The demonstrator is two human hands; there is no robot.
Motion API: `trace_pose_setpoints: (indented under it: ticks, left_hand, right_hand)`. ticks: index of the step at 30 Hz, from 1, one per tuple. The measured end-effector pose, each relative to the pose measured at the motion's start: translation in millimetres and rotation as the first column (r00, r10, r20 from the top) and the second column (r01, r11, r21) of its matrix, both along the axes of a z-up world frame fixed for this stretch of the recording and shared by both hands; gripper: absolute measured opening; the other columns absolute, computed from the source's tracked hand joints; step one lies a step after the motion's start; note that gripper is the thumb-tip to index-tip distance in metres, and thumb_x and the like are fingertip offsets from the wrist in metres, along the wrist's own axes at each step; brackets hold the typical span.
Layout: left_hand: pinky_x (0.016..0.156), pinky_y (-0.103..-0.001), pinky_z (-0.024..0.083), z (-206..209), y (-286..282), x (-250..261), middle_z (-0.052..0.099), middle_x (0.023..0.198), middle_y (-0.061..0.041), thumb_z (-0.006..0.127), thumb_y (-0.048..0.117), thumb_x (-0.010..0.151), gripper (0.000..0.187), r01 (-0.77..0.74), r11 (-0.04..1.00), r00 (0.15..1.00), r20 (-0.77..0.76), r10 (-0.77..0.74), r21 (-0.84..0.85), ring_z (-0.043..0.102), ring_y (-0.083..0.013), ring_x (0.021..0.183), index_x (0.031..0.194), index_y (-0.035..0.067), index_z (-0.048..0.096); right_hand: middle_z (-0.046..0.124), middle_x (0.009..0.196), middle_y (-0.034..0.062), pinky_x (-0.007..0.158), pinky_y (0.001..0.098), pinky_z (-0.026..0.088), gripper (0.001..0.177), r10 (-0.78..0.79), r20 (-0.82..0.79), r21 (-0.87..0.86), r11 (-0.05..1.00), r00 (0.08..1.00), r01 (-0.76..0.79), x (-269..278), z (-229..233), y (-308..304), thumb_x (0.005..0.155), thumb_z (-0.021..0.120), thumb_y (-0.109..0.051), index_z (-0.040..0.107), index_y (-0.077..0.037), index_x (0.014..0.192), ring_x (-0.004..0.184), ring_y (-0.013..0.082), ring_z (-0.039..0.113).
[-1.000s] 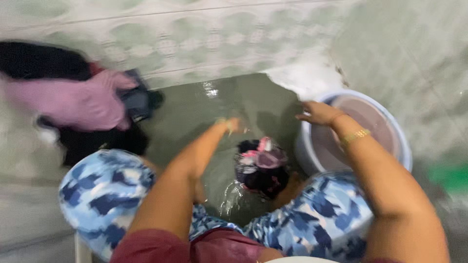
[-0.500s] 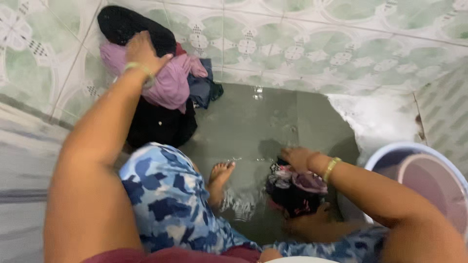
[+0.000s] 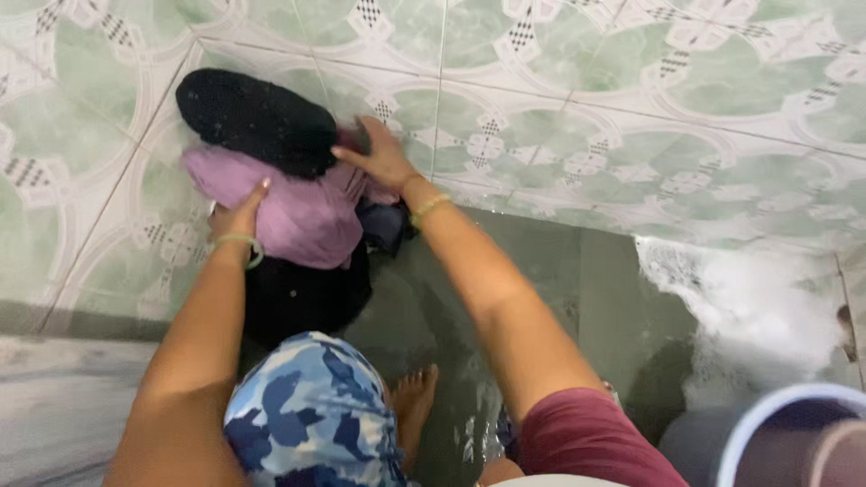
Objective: The person washes clothes by hand in a tiled room. They scrub and rinse various garments in a blue basin, wring them out, and place them aside. Water is poured from a pink bucket into the basin, and the basin is emptied and refilled multiple times.
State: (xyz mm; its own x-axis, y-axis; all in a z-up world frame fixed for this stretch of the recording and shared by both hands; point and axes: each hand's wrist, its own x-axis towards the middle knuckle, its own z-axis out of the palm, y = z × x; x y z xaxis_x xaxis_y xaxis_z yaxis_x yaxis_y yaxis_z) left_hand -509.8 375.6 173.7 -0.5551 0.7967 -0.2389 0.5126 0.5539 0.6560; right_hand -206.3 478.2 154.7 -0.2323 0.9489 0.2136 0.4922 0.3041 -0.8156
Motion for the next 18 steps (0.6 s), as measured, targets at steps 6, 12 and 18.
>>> trace_pose_setpoints:
  ticks: [6,12,18]
  left_hand:
    - [0.118,-0.041,0.029,-69,5,-30,0.030,0.158,-0.032,0.084,0.073,0.072,0.136,-0.087,0.994,0.968,0.243,0.067,0.073,0.035,-0.0390,0.146,0.153,-0.015,0.019]
    - [0.116,-0.039,0.035,-96,-5,-58,0.045,0.156,-0.022,0.076,0.071,0.076,0.119,0.064,0.989,0.945,0.310,-0.102,0.130,0.045,-0.0312,0.143,0.154,-0.010,0.036]
    - [0.113,-0.042,0.042,-98,-28,-33,0.055,0.147,-0.024,0.079,0.064,0.080,0.104,-0.029,1.000,0.915,0.403,0.030,-0.010,0.055,-0.0303,0.133,0.146,-0.012,0.048]
  right_hand:
    - [0.036,0.154,0.0270,0.115,0.0505,0.033,0.127,0.152,0.112,-0.119,0.983,0.982,-0.139,-53,-13,25,0.059,0.088,-0.064,0.024,-0.022,0.160,0.141,0.0482,0.034]
    - [0.033,0.158,0.0234,0.106,0.0535,0.047,0.116,-0.131,0.114,-0.218,0.964,0.985,0.153,-70,-67,-32,0.060,0.091,-0.041,0.030,-0.032,0.158,0.133,0.0543,0.044]
    - [0.043,0.144,0.0208,0.104,0.0527,0.050,0.098,-0.214,-0.001,-0.231,0.950,0.977,0.208,-54,-64,-89,0.066,0.087,-0.033,0.038,-0.029,0.151,0.121,0.0504,0.056]
